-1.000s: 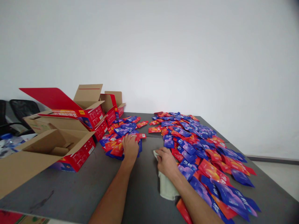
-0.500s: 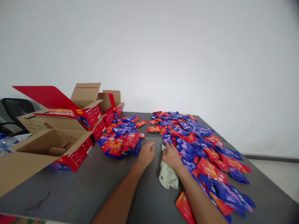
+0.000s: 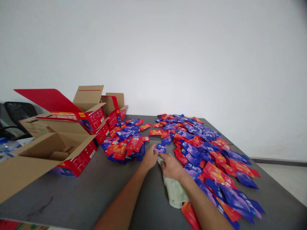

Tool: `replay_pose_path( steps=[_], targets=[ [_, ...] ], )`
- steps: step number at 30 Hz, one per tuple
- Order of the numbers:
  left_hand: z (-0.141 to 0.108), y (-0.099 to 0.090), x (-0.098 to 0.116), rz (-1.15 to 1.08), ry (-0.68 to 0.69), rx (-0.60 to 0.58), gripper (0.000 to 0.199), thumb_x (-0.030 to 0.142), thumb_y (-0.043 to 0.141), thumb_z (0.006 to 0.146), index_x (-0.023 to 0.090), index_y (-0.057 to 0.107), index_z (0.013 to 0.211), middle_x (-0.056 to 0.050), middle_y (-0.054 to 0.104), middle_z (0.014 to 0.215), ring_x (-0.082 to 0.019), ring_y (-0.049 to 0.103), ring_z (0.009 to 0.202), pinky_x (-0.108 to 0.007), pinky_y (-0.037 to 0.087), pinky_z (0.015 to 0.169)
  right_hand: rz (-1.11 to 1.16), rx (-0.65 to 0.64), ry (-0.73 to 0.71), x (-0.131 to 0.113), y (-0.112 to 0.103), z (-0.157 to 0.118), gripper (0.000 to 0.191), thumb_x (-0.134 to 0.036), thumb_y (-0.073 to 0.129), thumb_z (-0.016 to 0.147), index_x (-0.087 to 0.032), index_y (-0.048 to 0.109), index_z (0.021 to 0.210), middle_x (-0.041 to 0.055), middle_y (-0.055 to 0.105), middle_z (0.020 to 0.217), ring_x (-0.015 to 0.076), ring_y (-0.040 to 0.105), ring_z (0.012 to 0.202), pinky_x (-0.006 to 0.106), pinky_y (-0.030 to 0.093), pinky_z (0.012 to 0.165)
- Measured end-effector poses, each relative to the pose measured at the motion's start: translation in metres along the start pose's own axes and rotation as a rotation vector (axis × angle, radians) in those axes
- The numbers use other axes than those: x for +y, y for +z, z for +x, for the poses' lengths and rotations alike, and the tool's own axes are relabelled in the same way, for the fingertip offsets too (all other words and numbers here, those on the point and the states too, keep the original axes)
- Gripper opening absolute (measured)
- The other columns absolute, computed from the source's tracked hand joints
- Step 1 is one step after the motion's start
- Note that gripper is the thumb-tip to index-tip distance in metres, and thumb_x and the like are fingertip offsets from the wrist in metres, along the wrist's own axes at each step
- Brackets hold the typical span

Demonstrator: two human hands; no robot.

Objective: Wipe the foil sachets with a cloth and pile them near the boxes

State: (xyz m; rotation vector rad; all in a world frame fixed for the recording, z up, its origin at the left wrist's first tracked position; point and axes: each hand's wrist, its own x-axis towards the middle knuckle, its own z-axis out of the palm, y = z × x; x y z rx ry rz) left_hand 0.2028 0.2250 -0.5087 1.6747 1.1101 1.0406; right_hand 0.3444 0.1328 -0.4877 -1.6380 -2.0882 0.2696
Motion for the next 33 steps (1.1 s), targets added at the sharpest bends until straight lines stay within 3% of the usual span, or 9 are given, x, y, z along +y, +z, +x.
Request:
replay_pose_path(
  steps=[4,7,10,14,17,23,30,33],
  targets=[
    [0.0,-0.004,0.004,-0.307,-0.152,0.017,0.055,0.013,0.067,0.071,0.016,0.059,0.125,-0.008,0.072,0.099,-0.019,0.068,0.088,-0.031,0.05,0.082,0.068,0.039,-0.012,-0.002,-0.003,-0.001,0.051,-0.011,0.052,0.084,-0.015,0.056,0.135,0.0138,0.065,0.132,0.0274,0.059,0.123,0.053,0.031,0.117],
    [-0.004,-0.008,0.013,-0.529,-0.275,-0.073,0.06,0.006,0.066,0.059,0.015,0.062,0.119,-0.007,0.071,0.095,-0.016,0.065,0.077,-0.027,0.048,0.07,0.107,0.124,0.009,-0.005,-0.008,0.0,0.049,-0.01,0.053,0.084,-0.016,0.056,0.132,0.0122,0.068,0.123,0.0248,0.062,0.113,0.046,0.042,0.108],
    [-0.009,-0.011,0.023,-0.708,-0.263,-0.257,0.054,0.003,0.06,0.052,0.012,0.069,0.105,-0.009,0.071,0.095,-0.017,0.064,0.078,-0.025,0.046,0.066,0.131,0.229,0.05,-0.008,-0.011,0.001,0.042,-0.014,0.052,0.088,-0.017,0.057,0.129,0.0108,0.068,0.112,0.0232,0.063,0.101,0.039,0.05,0.095],
    [-0.012,-0.012,0.033,-0.855,-0.183,-0.306,0.064,-0.002,0.051,0.045,0.014,0.07,0.104,-0.007,0.072,0.099,-0.017,0.064,0.088,-0.022,0.045,0.07,0.201,0.287,-0.072,-0.014,-0.01,0.003,0.036,-0.014,0.052,0.088,-0.02,0.062,0.123,0.0116,0.06,0.127,0.0242,0.055,0.12,0.042,0.044,0.106],
    [-0.014,-0.013,0.037,-0.88,-0.184,-0.308,0.074,-0.003,0.051,0.044,0.017,0.067,0.112,-0.006,0.071,0.101,-0.017,0.065,0.09,-0.022,0.047,0.072,0.264,0.308,-0.138,-0.018,-0.009,0.003,0.034,-0.014,0.051,0.089,-0.022,0.066,0.118,0.0115,0.053,0.131,0.0229,0.051,0.125,0.039,0.044,0.108],
    [-0.018,-0.017,0.042,-0.874,-0.248,-0.373,0.069,0.002,0.064,0.055,0.022,0.062,0.121,-0.005,0.068,0.103,-0.017,0.064,0.083,-0.03,0.053,0.074,0.294,0.385,-0.103,-0.014,-0.008,0.004,0.033,-0.017,0.051,0.092,-0.024,0.069,0.118,0.0103,0.052,0.116,0.0214,0.056,0.104,0.037,0.051,0.093],
    [-0.023,-0.009,0.038,-0.722,-0.233,-0.32,0.058,0.007,0.07,0.056,0.022,0.06,0.112,-0.002,0.065,0.101,-0.009,0.057,0.068,-0.023,0.048,0.06,0.233,0.58,0.0,-0.001,-0.019,0.008,0.034,-0.023,0.048,0.095,-0.02,0.068,0.123,0.011,0.052,0.111,0.0222,0.055,0.1,0.039,0.05,0.094],
    [-0.024,-0.006,0.037,-0.691,-0.14,-0.312,0.063,0.003,0.064,0.053,0.021,0.06,0.113,-0.004,0.067,0.104,-0.012,0.06,0.075,-0.019,0.044,0.06,0.238,0.521,-0.039,-0.005,-0.02,0.006,0.033,-0.022,0.049,0.094,-0.022,0.068,0.122,0.0101,0.053,0.109,0.0219,0.056,0.099,0.038,0.05,0.092]
  ],
)
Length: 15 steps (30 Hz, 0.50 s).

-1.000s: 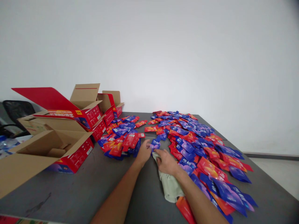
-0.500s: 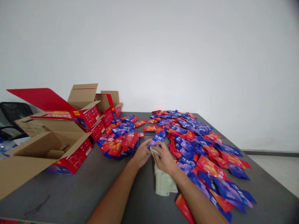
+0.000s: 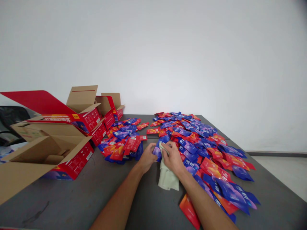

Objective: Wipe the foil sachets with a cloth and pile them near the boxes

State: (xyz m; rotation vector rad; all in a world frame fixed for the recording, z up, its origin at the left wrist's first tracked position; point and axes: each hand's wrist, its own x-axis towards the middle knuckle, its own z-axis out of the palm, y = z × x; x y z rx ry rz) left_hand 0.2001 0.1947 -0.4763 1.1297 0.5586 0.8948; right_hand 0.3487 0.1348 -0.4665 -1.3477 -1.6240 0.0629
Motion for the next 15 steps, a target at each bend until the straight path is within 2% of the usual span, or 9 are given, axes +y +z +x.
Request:
replay_pose_path(
  steps=[3,5,11,15],
  targets=[
    [0.0,0.001,0.001,0.074,0.093,-0.036,0.073,0.001,0.057,0.053,0.02,0.062,0.123,-0.006,0.069,0.109,-0.016,0.061,0.086,-0.021,0.044,0.066,0.04,-0.135,-0.061,-0.009,0.005,-0.004,0.033,-0.02,0.049,0.094,-0.026,0.069,0.12,0.0082,0.055,0.107,0.0213,0.056,0.1,0.036,0.05,0.09],
    [0.0,0.001,0.004,0.122,0.11,-0.051,0.076,0.001,0.055,0.053,0.02,0.063,0.127,-0.005,0.07,0.109,-0.017,0.061,0.086,-0.023,0.044,0.069,0.045,-0.148,-0.064,-0.013,0.009,-0.005,0.033,-0.019,0.049,0.094,-0.027,0.07,0.119,0.008,0.056,0.108,0.0214,0.056,0.101,0.036,0.05,0.09],
    [-0.004,0.004,0.011,0.152,0.057,-0.123,0.083,0.001,0.052,0.054,0.02,0.061,0.135,-0.003,0.072,0.102,-0.014,0.057,0.074,-0.021,0.037,0.061,-0.01,0.078,0.027,-0.006,0.0,0.003,0.034,-0.023,0.047,0.096,-0.02,0.068,0.124,0.011,0.055,0.11,0.0223,0.056,0.102,0.038,0.049,0.093],
    [-0.004,0.007,0.011,0.108,0.042,-0.174,0.082,0.0,0.054,0.054,0.017,0.063,0.133,-0.006,0.072,0.109,-0.019,0.062,0.088,-0.025,0.043,0.075,-0.047,0.204,0.053,0.003,-0.008,0.008,0.034,-0.024,0.048,0.096,-0.019,0.068,0.124,0.0115,0.056,0.109,0.0236,0.055,0.101,0.041,0.05,0.092]
  ],
)
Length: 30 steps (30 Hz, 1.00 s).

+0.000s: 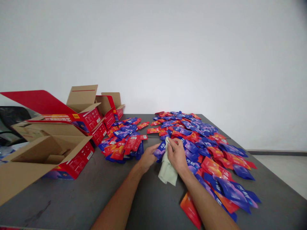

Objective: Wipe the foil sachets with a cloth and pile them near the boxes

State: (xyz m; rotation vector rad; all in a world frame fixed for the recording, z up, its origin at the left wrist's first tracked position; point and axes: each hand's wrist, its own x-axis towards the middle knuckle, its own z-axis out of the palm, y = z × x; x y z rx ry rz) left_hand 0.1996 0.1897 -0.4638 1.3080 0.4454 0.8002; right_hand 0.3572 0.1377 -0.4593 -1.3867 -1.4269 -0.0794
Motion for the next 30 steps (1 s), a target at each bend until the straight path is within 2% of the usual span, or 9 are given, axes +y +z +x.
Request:
replay_pose_path(
  steps=[4,8,11,13,18,23,26,30],
  targets=[
    [0.002,-0.001,-0.004,-0.002,0.015,0.031,0.083,-0.001,0.054,0.054,0.018,0.062,0.134,-0.007,0.072,0.112,-0.018,0.062,0.087,-0.023,0.042,0.071,-0.004,-0.018,-0.052,0.002,0.003,-0.002,0.034,-0.023,0.049,0.095,-0.021,0.068,0.123,0.0114,0.056,0.108,0.024,0.056,0.1,0.042,0.051,0.091],
    [0.002,-0.005,-0.005,-0.064,0.05,0.093,0.085,-0.001,0.055,0.054,0.021,0.059,0.136,-0.005,0.071,0.109,-0.013,0.059,0.077,-0.021,0.039,0.063,0.037,-0.161,-0.113,-0.007,0.01,-0.011,0.034,-0.019,0.05,0.093,-0.023,0.069,0.122,0.0116,0.056,0.112,0.0244,0.057,0.102,0.041,0.052,0.09],
    [0.003,-0.006,-0.002,-0.164,0.042,0.136,0.079,-0.001,0.058,0.053,0.02,0.064,0.129,-0.006,0.072,0.105,-0.013,0.061,0.077,-0.021,0.041,0.065,0.06,-0.283,-0.141,-0.014,0.013,-0.017,0.036,-0.016,0.051,0.092,-0.025,0.068,0.123,0.0106,0.057,0.111,0.0245,0.057,0.104,0.041,0.052,0.091],
    [0.004,-0.005,-0.001,-0.225,0.019,0.163,0.073,-0.001,0.06,0.053,0.018,0.066,0.123,-0.006,0.072,0.102,-0.014,0.062,0.079,-0.021,0.041,0.064,0.072,-0.316,-0.133,-0.015,0.015,-0.019,0.037,-0.015,0.051,0.092,-0.026,0.068,0.123,0.0097,0.058,0.109,0.0237,0.058,0.102,0.04,0.052,0.091],
    [0.008,-0.005,-0.001,-0.294,0.022,0.244,0.055,0.007,0.069,0.061,0.015,0.068,0.116,-0.007,0.072,0.099,-0.014,0.064,0.078,-0.021,0.042,0.065,0.098,-0.213,-0.055,-0.009,0.014,-0.015,0.035,-0.016,0.05,0.092,-0.024,0.067,0.122,0.0105,0.058,0.115,0.0233,0.059,0.105,0.041,0.051,0.096],
    [0.009,-0.011,-0.001,-0.29,0.061,0.379,0.059,0.009,0.074,0.06,0.016,0.064,0.118,-0.006,0.072,0.099,-0.011,0.062,0.072,-0.021,0.043,0.065,0.07,-0.086,0.035,-0.004,0.011,-0.011,0.034,-0.02,0.05,0.093,-0.019,0.061,0.125,0.0125,0.06,0.118,0.0259,0.057,0.113,0.046,0.047,0.103],
    [0.008,-0.012,-0.001,-0.277,0.083,0.458,0.063,0.011,0.076,0.059,0.018,0.062,0.119,-0.004,0.072,0.095,-0.011,0.062,0.07,-0.023,0.044,0.066,0.076,-0.083,0.055,-0.005,0.013,-0.012,0.032,-0.022,0.052,0.092,-0.019,0.059,0.123,0.0124,0.062,0.118,0.0266,0.058,0.112,0.046,0.048,0.1],
    [0.008,-0.013,-0.003,-0.293,0.105,0.453,0.055,0.013,0.076,0.061,0.02,0.065,0.114,-0.002,0.071,0.092,-0.013,0.063,0.075,-0.025,0.047,0.072,0.132,-0.111,0.046,-0.012,0.015,-0.015,0.029,-0.023,0.052,0.093,-0.021,0.058,0.122,0.0106,0.063,0.119,0.0253,0.059,0.113,0.044,0.047,0.1]
  ],
)
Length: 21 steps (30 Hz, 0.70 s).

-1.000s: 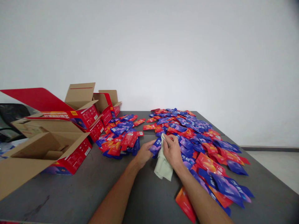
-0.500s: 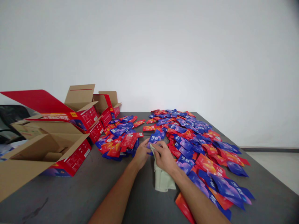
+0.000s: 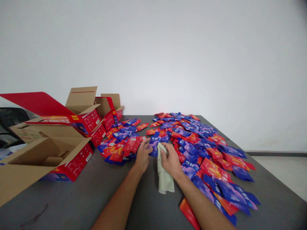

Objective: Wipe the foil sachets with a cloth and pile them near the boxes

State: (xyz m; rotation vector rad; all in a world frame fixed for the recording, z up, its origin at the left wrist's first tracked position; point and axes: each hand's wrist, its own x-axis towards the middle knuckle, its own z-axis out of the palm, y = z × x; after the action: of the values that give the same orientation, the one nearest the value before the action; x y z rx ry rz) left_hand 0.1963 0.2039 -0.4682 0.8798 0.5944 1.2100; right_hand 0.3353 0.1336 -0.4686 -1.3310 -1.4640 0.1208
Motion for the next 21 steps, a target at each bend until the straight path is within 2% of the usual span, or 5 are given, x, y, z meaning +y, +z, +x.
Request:
replay_pose_path(
  steps=[5,9,13,17,21],
  targets=[
    [0.002,-0.003,-0.005,0.115,-0.009,-0.015,0.039,0.017,0.08,0.062,0.018,0.072,0.1,-0.005,0.074,0.091,-0.015,0.066,0.081,-0.026,0.047,0.077,0.063,0.008,-0.034,-0.008,-0.003,0.0,0.027,-0.025,0.052,0.094,-0.024,0.06,0.12,0.0089,0.064,0.12,0.0236,0.059,0.113,0.041,0.047,0.101],
    [0.0,-0.001,-0.008,0.118,-0.042,-0.099,0.046,0.02,0.081,0.066,0.018,0.071,0.111,-0.01,0.075,0.103,-0.017,0.068,0.083,-0.026,0.048,0.073,0.096,0.015,-0.059,-0.011,-0.004,0.001,0.028,-0.024,0.053,0.095,-0.024,0.06,0.122,0.0087,0.063,0.121,0.0227,0.059,0.114,0.04,0.047,0.101],
    [-0.004,0.007,-0.005,0.052,-0.114,-0.088,0.052,0.023,0.079,0.069,0.017,0.069,0.119,-0.012,0.074,0.111,-0.017,0.068,0.079,-0.025,0.048,0.065,0.111,-0.029,-0.104,-0.011,-0.001,0.001,0.03,-0.021,0.053,0.095,-0.025,0.063,0.122,0.0086,0.063,0.121,0.0223,0.058,0.116,0.04,0.046,0.104],
    [-0.009,0.013,0.005,-0.096,-0.174,-0.108,0.053,0.028,0.072,0.076,0.018,0.065,0.127,-0.011,0.073,0.116,-0.021,0.069,0.091,-0.028,0.052,0.073,0.065,-0.117,-0.121,-0.011,0.004,-0.003,0.031,-0.019,0.053,0.093,-0.026,0.068,0.119,0.0088,0.061,0.114,0.0219,0.06,0.106,0.038,0.051,0.096],
    [-0.011,0.014,0.011,-0.102,-0.206,-0.157,0.054,0.025,0.068,0.076,0.018,0.064,0.129,-0.011,0.072,0.117,-0.021,0.068,0.093,-0.029,0.052,0.075,-0.018,-0.184,-0.127,-0.013,0.007,-0.006,0.031,-0.018,0.052,0.093,-0.026,0.07,0.116,0.0086,0.06,0.109,0.0221,0.059,0.1,0.038,0.052,0.09]
  ],
)
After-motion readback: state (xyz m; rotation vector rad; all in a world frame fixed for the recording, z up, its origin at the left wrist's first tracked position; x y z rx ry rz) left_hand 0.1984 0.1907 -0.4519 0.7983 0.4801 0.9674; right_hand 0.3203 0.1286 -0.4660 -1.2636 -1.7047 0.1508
